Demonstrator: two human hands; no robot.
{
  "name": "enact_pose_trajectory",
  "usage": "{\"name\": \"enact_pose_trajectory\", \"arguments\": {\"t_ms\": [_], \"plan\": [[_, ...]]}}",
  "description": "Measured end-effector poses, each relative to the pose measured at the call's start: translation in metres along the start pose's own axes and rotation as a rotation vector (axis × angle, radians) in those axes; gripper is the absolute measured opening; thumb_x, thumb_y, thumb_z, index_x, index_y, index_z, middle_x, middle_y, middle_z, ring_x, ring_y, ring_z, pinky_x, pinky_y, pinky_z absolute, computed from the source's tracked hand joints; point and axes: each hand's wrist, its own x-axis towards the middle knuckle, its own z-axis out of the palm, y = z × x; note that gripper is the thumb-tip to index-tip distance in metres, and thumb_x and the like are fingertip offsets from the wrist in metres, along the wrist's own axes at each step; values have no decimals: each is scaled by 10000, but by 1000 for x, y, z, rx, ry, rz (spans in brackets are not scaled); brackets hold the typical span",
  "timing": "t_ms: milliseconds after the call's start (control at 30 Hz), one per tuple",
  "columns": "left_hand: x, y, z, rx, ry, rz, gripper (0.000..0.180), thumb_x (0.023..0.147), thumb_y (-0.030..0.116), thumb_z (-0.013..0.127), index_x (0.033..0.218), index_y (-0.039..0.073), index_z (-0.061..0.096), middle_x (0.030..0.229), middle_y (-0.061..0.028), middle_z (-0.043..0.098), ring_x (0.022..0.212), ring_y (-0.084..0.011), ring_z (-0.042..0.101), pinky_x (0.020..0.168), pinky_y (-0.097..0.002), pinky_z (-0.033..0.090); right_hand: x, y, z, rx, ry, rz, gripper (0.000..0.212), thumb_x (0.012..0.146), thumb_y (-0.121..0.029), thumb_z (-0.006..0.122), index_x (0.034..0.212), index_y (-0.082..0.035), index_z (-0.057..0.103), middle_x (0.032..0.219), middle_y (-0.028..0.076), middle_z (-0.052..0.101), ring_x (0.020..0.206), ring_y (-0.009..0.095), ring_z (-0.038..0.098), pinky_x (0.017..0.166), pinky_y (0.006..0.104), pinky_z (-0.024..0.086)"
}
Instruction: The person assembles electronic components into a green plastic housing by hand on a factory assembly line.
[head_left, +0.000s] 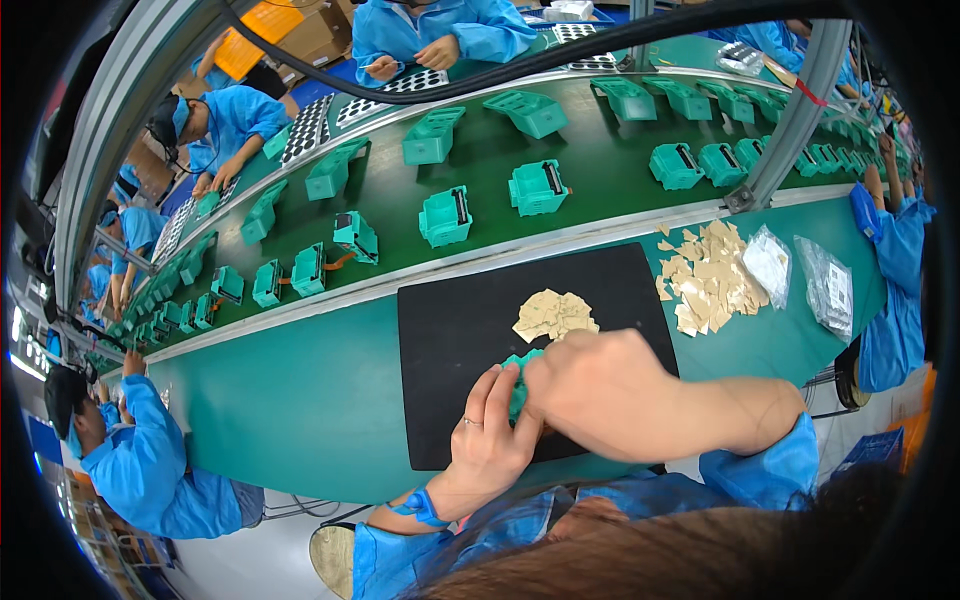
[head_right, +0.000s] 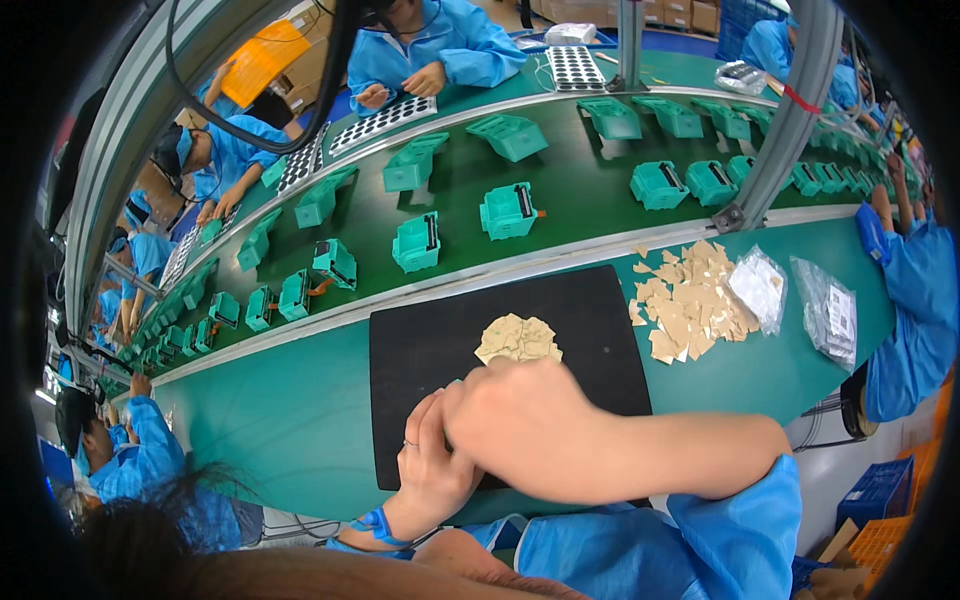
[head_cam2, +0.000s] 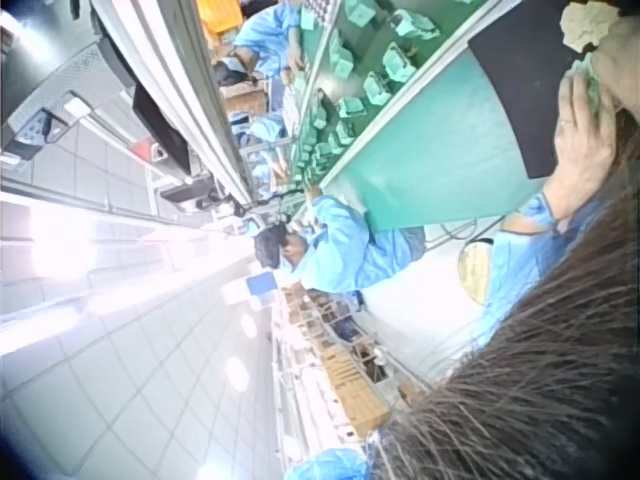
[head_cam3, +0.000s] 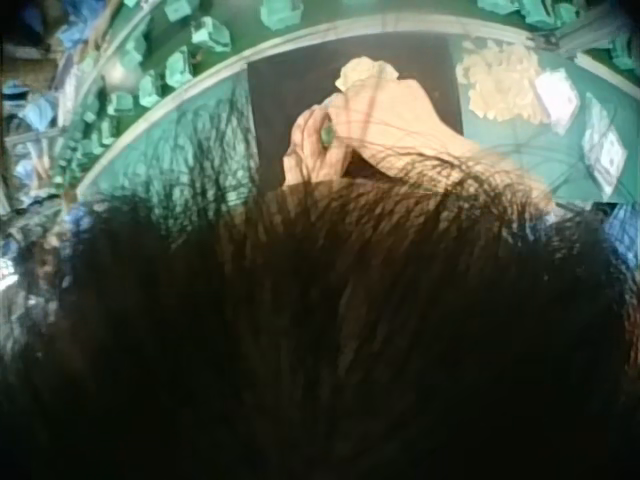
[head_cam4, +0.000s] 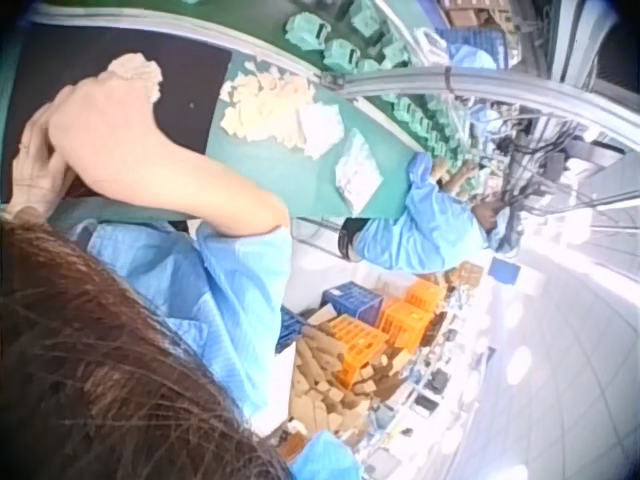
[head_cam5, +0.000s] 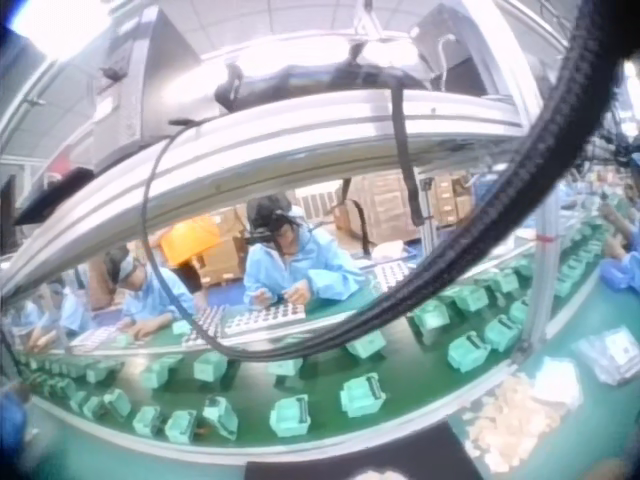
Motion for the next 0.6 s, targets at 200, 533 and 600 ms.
{"name": "enact_pose_trajectory", "arguments": {"t_ms": [200, 533, 600], "plan": [[4, 0, 3, -64, 97, 15, 339, 682, 122, 674, 1017, 74, 642, 1068, -170, 545, 947, -312, 575, 608, -295, 541, -22, 21, 5, 452, 197, 214, 87, 737, -91, 621, 735, -30, 559, 650, 92, 593, 606, 249, 606, 485, 337, 465], [5, 0, 12, -336, 211, 85, 574, 522, 53, 797, 1053, 34, 580, 1120, -224, 491, 964, -381, 549, 720, -383, 528, -31, 28, -3, 626, 240, 276, 99, 719, -57, 665, 712, -29, 570, 603, 71, 588, 523, 187, 595, 472, 281, 449], [4, 1, 15, -408, 204, 67, 594, 522, 52, 808, 1064, 31, 565, 1133, -231, 481, 977, -381, 544, 719, -381, 536, -31, 36, -2, 813, 155, 322, 82, 728, -40, 659, 708, -21, 582, 609, 65, 596, 518, 138, 589, 481, 240, 444]]}}
